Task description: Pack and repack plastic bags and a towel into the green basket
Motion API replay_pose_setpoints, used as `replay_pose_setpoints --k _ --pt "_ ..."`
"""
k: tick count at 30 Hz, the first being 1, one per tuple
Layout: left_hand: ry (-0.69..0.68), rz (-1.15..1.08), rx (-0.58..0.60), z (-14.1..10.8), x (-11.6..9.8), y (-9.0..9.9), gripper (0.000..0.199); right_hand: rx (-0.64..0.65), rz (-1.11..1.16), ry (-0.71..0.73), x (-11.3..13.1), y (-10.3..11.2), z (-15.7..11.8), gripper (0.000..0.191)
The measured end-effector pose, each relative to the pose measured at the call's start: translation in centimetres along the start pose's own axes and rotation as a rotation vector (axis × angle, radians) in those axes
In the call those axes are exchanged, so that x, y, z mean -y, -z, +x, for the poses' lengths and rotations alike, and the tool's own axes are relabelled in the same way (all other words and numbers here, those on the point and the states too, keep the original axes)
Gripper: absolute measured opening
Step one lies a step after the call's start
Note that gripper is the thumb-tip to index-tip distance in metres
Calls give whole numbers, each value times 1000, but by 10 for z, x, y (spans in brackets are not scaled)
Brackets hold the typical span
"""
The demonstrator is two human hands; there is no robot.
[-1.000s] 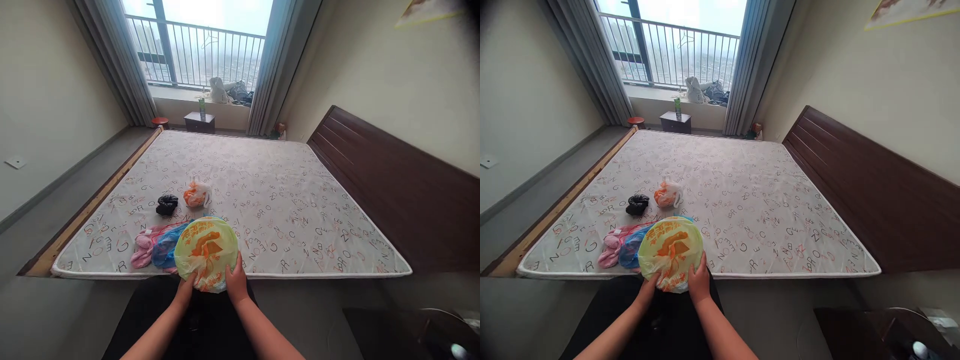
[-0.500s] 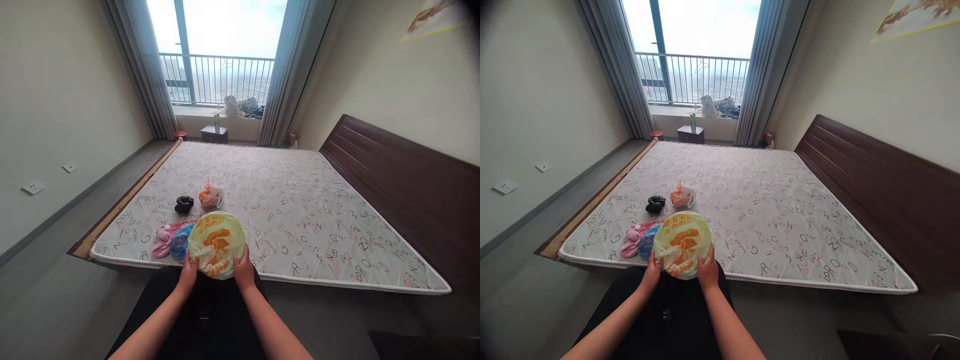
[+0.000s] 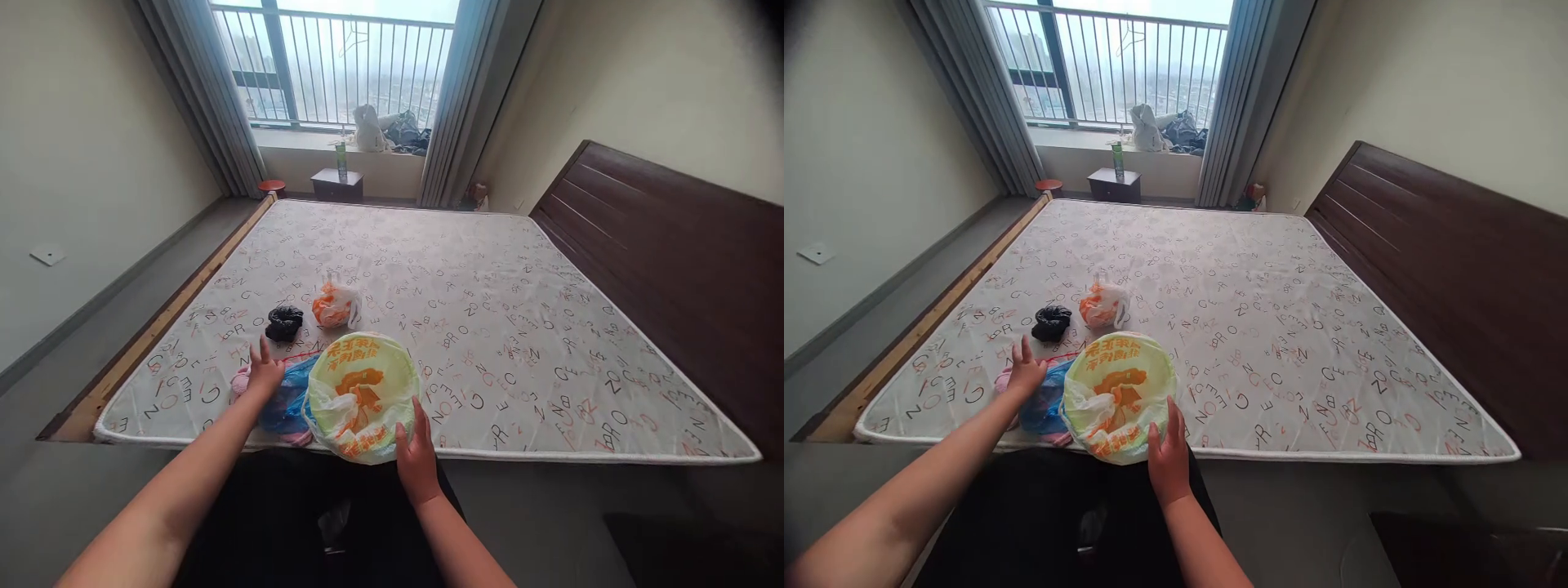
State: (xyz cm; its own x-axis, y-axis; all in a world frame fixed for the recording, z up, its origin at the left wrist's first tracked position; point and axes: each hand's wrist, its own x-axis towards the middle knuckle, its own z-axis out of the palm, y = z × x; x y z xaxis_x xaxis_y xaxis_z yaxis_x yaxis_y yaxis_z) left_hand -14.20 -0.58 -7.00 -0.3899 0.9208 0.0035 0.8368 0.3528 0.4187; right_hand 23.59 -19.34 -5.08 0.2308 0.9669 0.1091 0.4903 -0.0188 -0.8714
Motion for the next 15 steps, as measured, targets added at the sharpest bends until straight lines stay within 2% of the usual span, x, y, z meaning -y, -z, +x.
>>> replay_pose_setpoints --k 3,7,11,13,15 --pt "-127 176 62 42 -5 -6 90 -22 17 -49 -1 1 -1 61" --pt "-39 143 185 72 -13 -17 80 -33 -9 -47 -1 1 0 57" --pt "37 29 265 73 -20 -22 62 -6 -33 -23 4 3 2 47" --pt "29 -9 227 67 -23 -16 50 -6 -39 -27 6 3 3 45" --pt "8 -45 162 58 -27 -1 44 -11 -46 -29 7 2 3 43"
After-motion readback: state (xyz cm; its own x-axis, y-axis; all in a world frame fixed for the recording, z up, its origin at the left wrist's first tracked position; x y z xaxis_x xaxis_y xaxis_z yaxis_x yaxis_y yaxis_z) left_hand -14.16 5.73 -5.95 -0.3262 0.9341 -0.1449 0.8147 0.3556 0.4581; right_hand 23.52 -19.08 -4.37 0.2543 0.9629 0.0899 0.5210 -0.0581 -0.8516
